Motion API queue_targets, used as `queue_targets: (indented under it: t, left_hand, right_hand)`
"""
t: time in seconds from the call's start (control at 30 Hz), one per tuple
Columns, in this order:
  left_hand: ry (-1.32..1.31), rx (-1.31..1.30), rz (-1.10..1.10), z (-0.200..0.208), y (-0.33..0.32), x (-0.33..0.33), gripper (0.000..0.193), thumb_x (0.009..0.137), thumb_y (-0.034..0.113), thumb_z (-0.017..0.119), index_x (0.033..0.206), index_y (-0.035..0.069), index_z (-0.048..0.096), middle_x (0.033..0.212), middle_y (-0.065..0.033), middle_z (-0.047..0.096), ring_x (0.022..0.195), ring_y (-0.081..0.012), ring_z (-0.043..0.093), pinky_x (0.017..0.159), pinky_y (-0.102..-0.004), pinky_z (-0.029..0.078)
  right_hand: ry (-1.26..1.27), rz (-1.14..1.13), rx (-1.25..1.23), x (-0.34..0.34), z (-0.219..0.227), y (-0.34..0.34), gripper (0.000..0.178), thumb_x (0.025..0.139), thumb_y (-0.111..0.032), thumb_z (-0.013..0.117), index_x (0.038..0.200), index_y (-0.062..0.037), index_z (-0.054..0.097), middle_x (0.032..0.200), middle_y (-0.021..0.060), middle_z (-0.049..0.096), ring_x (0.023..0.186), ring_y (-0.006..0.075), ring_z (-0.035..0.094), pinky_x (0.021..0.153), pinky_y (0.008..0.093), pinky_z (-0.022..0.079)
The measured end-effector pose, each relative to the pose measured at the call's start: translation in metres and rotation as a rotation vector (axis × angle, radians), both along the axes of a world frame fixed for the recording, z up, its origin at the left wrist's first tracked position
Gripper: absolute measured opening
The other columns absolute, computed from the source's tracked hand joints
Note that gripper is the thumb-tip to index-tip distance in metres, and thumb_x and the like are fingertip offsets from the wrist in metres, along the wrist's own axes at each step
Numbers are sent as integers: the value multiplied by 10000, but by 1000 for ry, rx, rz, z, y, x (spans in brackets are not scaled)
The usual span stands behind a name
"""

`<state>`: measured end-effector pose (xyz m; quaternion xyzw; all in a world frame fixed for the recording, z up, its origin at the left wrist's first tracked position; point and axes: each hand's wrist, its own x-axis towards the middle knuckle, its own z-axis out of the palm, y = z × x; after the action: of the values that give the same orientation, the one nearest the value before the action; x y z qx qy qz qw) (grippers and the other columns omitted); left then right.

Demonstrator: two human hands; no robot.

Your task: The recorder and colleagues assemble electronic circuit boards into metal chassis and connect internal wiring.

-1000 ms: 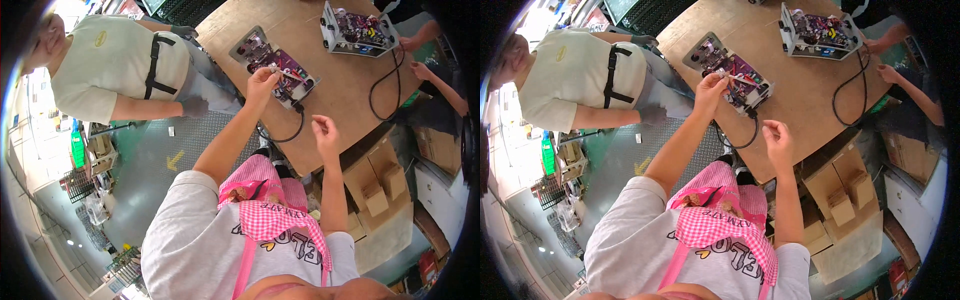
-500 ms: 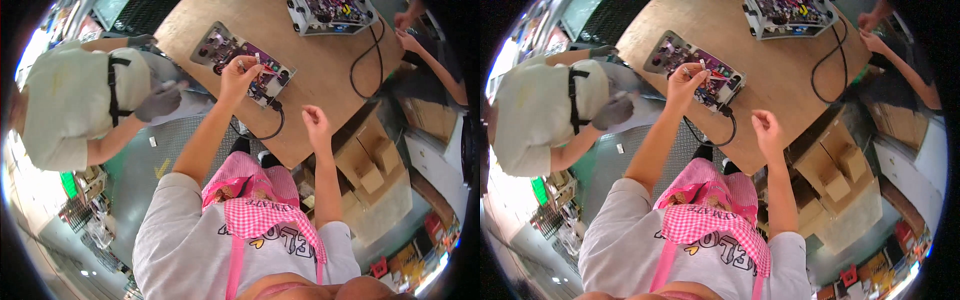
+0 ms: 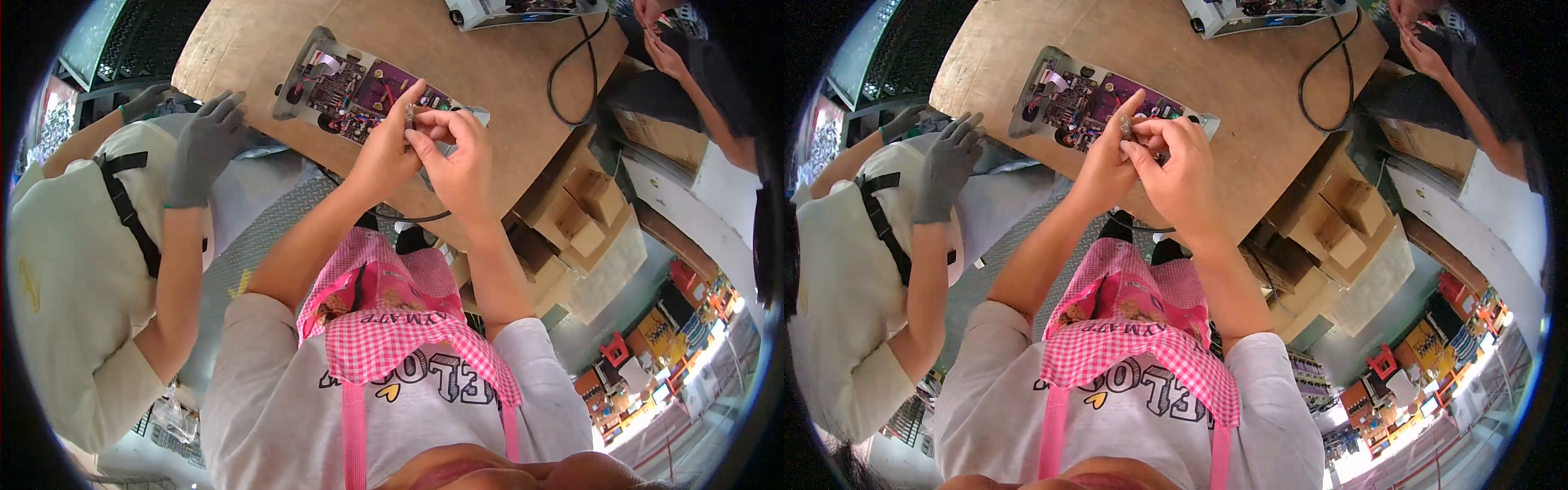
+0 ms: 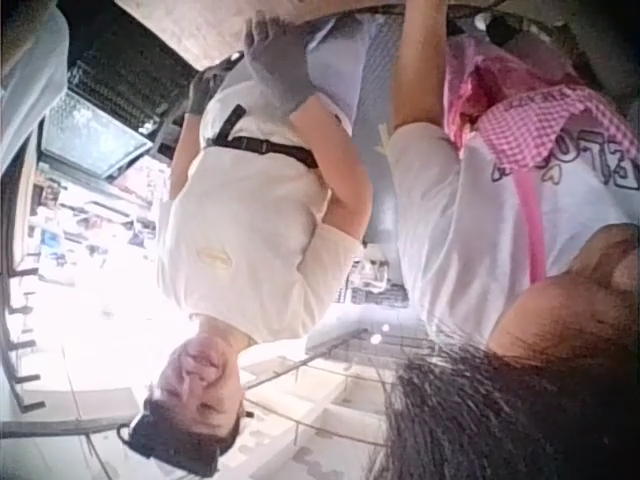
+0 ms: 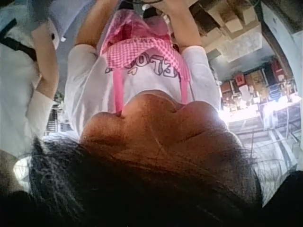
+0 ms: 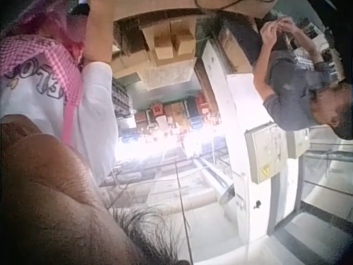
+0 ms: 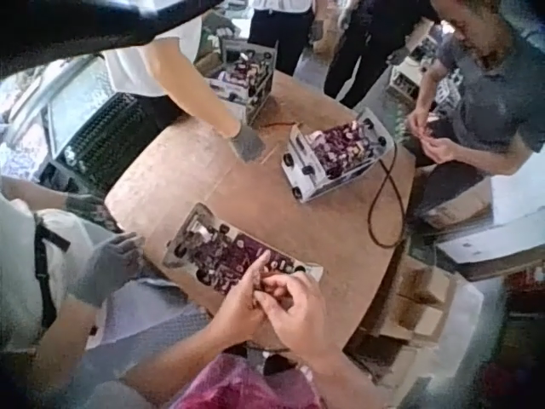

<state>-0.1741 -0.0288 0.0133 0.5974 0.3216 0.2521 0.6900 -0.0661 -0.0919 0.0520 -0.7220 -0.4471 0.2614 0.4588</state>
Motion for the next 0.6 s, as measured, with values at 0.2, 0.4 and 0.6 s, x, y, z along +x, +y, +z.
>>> queue_targets:
  t: [0.2,0.4,0.6]
  left_hand:
    - [27,39,-219,6,12,-13,841,805,-20,581,1504,50,119,1136,-223,607,1039,-309,626,877,-368,480]
    - [42,62,-313,4,16,-15,783,866,23,550,1508,54,103,1165,-203,578,1055,-276,591,898,-354,465]
    - [-50,107,-206,-9,14,-9,549,881,42,564,1395,-1,377,1073,-220,619,935,-307,624,791,-350,479]
  right_hand:
    - [32,-42,60,-9,-6,5,187,793,-60,703,957,-42,615,836,65,614,707,217,571,675,344,461]
    - [-238,0,119,-7,-6,3,157,823,-28,662,971,-39,610,873,72,631,731,213,596,661,320,487]
    - [99,-133,52,6,-4,-1,128,861,4,621,987,-8,604,870,47,639,729,104,604,663,250,503]
